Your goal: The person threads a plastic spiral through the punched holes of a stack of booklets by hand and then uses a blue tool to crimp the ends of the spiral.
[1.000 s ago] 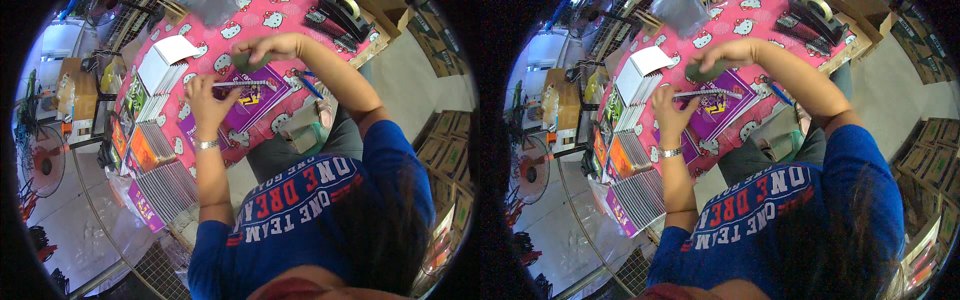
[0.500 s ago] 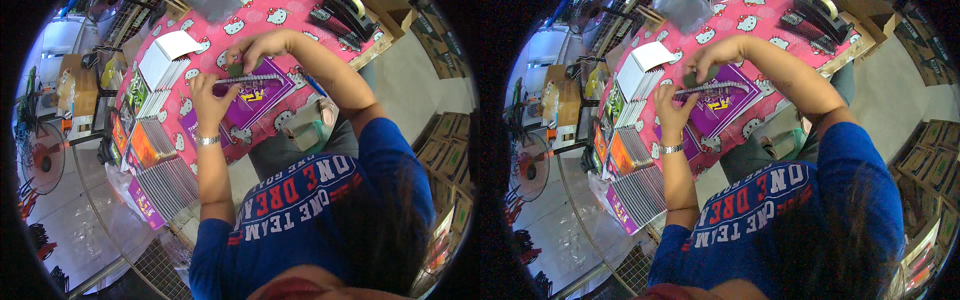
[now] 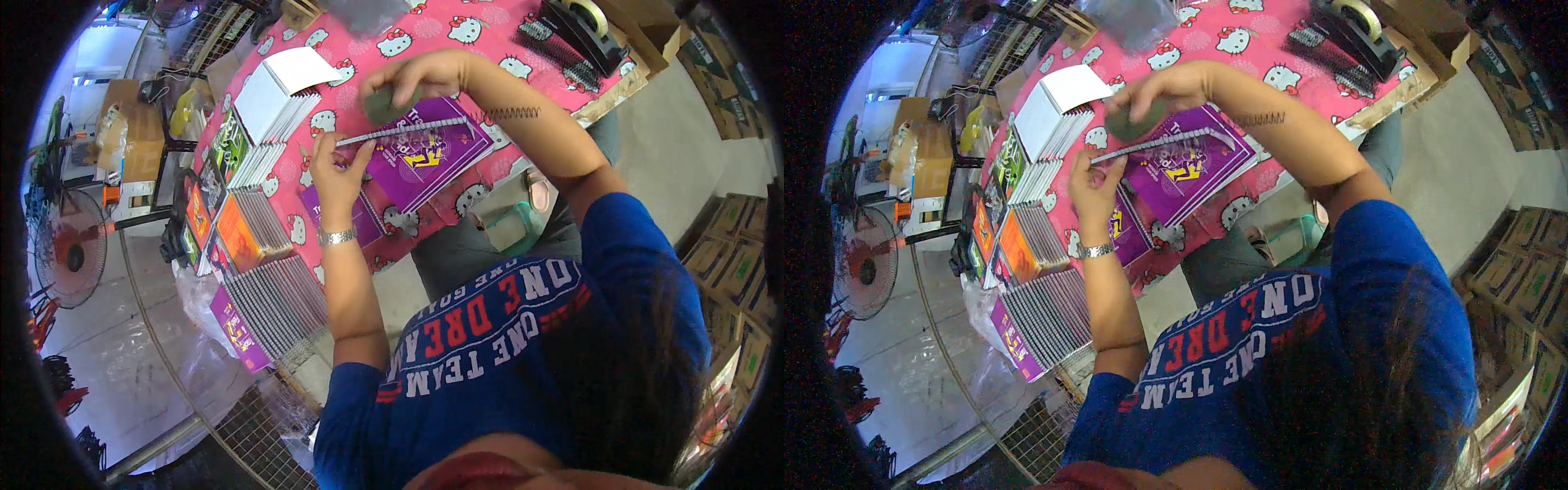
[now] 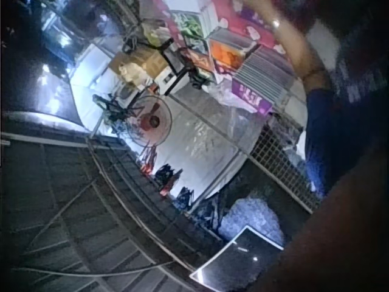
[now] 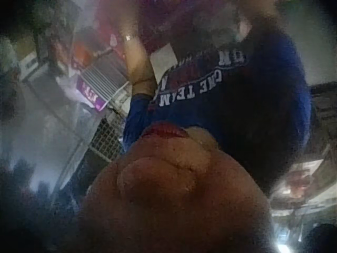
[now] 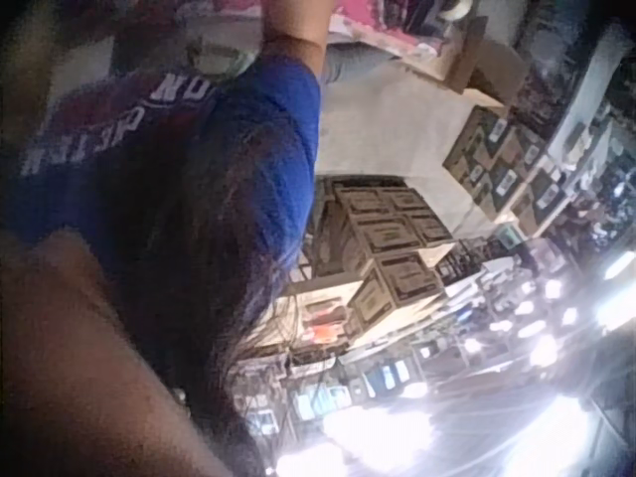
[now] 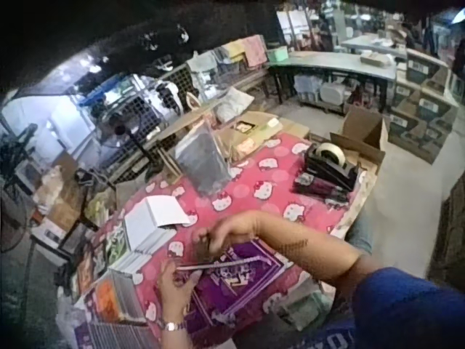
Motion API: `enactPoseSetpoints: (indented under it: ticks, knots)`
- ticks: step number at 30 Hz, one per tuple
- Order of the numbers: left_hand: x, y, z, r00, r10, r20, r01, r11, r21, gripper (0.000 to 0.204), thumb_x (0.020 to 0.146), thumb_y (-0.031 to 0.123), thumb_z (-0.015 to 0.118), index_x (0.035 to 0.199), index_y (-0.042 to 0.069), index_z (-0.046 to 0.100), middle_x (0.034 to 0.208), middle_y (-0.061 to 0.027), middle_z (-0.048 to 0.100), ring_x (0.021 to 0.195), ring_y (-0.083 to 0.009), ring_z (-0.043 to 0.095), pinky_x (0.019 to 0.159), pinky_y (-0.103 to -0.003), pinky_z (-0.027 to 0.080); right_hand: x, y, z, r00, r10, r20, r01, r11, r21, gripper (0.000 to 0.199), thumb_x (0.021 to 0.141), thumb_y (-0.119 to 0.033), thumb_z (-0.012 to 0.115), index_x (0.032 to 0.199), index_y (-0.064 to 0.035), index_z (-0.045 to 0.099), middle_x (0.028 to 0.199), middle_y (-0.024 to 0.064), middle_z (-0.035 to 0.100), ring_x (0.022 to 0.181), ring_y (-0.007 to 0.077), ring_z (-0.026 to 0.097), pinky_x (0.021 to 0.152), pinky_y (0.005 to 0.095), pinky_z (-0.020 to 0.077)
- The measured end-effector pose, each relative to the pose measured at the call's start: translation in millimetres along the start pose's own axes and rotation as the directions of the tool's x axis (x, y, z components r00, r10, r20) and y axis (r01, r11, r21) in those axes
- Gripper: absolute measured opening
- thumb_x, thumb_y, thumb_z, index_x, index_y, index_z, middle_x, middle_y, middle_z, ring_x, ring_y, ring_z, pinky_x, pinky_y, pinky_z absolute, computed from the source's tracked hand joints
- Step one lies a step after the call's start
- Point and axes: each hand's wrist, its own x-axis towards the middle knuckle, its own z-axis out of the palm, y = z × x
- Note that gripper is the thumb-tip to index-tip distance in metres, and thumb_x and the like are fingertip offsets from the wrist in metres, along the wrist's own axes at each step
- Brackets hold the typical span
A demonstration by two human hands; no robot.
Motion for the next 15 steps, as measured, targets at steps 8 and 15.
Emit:
enactPoseSetpoints:
  ticks: [8,15]
  knots:
    - [0.6,-18.5,12.6,0.996,-0.071,0.049,0.081,0.970,-0.228,0.029,0.071,0.009,0.081,0.084,-0.001,0.057,0.081,-0.0049,0.054,0.067,-0.0133,0.057,0.058,-0.024,0.047,-0.1,-5.5,-6.9,0.998,0.017,-0.064,-0.028,0.984,-0.177,0.052,0.070,-0.024,0.069,0.115,-0.0009,0.055,0.111,0.0066,0.056,0.101,0.0144,0.053,0.088,0.0276,0.0432]
    - [10.2,-7.5,20.0,0.994,0.003,0.108,0.022,0.973,-0.229,0.029,0.072,0.006,0.079,0.089,-0.001,0.057,0.084,-0.0041,0.054,0.073,-0.0113,0.055,0.062,-0.023,0.046,4.4,5.8,-14.0,0.983,-0.181,-0.026,0.183,0.968,0.170,0.045,0.073,-0.020,0.068,0.113,-0.0025,0.058,0.107,0.0056,0.060,0.100,0.0124,0.056,0.086,0.0263,0.0438]
